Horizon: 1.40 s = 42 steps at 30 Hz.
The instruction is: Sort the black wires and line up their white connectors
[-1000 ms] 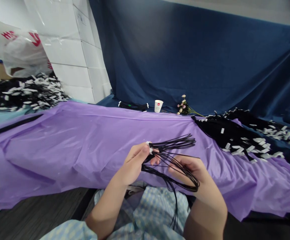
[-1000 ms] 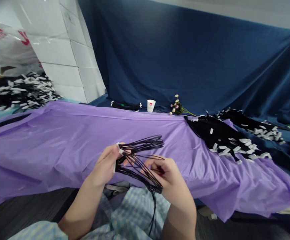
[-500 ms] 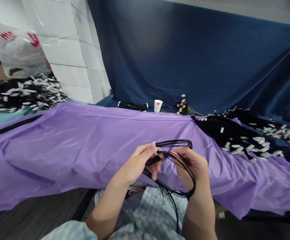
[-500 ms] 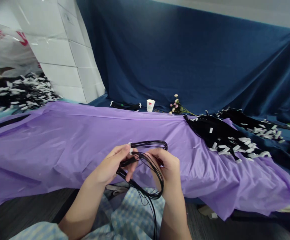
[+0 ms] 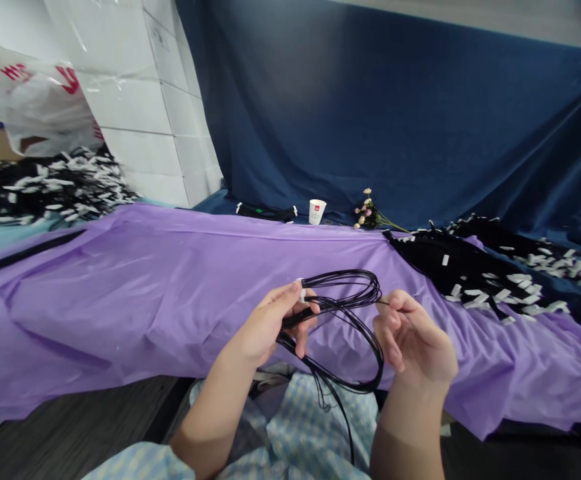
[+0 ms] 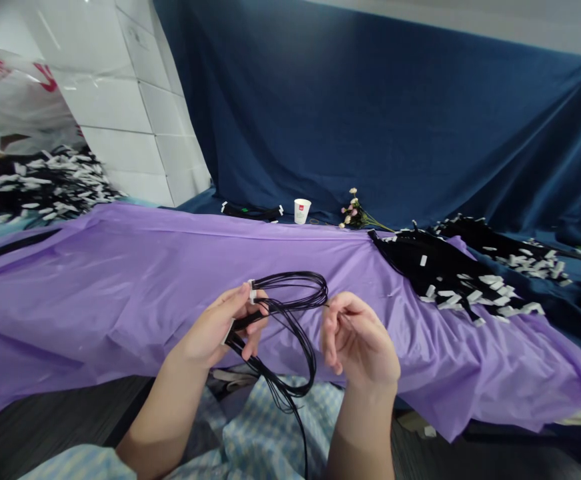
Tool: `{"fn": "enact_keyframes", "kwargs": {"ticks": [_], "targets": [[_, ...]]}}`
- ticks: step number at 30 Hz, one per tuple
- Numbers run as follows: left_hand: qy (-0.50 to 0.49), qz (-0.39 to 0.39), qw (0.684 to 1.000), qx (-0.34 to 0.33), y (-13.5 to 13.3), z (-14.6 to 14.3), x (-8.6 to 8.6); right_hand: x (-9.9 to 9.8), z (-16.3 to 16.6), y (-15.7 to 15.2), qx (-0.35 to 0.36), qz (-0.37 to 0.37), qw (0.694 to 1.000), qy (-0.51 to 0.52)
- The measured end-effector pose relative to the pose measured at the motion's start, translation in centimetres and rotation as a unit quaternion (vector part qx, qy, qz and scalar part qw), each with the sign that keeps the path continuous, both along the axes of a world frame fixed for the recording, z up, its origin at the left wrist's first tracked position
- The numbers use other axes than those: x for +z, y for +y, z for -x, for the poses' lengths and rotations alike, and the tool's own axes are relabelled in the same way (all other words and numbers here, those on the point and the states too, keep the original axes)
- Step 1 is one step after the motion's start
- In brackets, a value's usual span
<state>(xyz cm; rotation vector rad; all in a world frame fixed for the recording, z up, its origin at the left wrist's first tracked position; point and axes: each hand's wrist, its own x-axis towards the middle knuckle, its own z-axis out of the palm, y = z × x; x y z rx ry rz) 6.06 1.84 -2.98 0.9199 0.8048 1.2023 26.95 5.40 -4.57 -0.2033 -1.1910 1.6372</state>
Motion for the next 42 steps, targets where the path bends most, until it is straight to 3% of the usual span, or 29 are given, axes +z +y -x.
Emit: {"fn": "enact_keyframes", "kwargs": {"ticks": [2, 9, 12, 18, 24, 29, 34, 42], "targets": [[0.001, -0.006, 1.000, -0.004, 0.0, 0.0, -0.1, 0.0, 0.2, 0.0, -0.032, -0.012, 0.999, 0.007], [-0.004, 0.004, 1.000, 0.022, 0.0, -0.2, 0.1, 0.7, 1.4, -0.1, -0.252, -0.032, 0.966, 0.042], [-0.004, 0.017, 0.999, 0.041, 0.0, -0.3, 0.1, 1.0, 1.3, -0.4, -0.300, -0.054, 0.951, 0.058], [0.010, 0.012, 0.999, 0.044, 0.1, -0.2, -0.3, 0.6, 0.7, -1.7, -0.260, -0.158, 0.951, 0.054], [0.032, -0.022, 0.999, 0.009, 0.2, 0.3, -0.6, 0.9, 1.7, -2.4, -0.388, -0.275, 0.871, -0.121], [0.052, -0.039, 0.998, -0.011, 0.2, 0.3, -0.9, 0.8, 1.8, -2.2, -0.364, -0.309, 0.840, -0.259], [0.059, -0.031, 0.998, 0.012, 0.2, 0.3, -1.5, 0.8, 2.0, -1.9, -0.369, -0.307, 0.833, -0.277], [0.070, -0.039, 0.997, -0.013, 0.2, 0.4, -1.3, 0.8, 2.0, -2.0, -0.373, -0.315, 0.822, -0.294]]}}
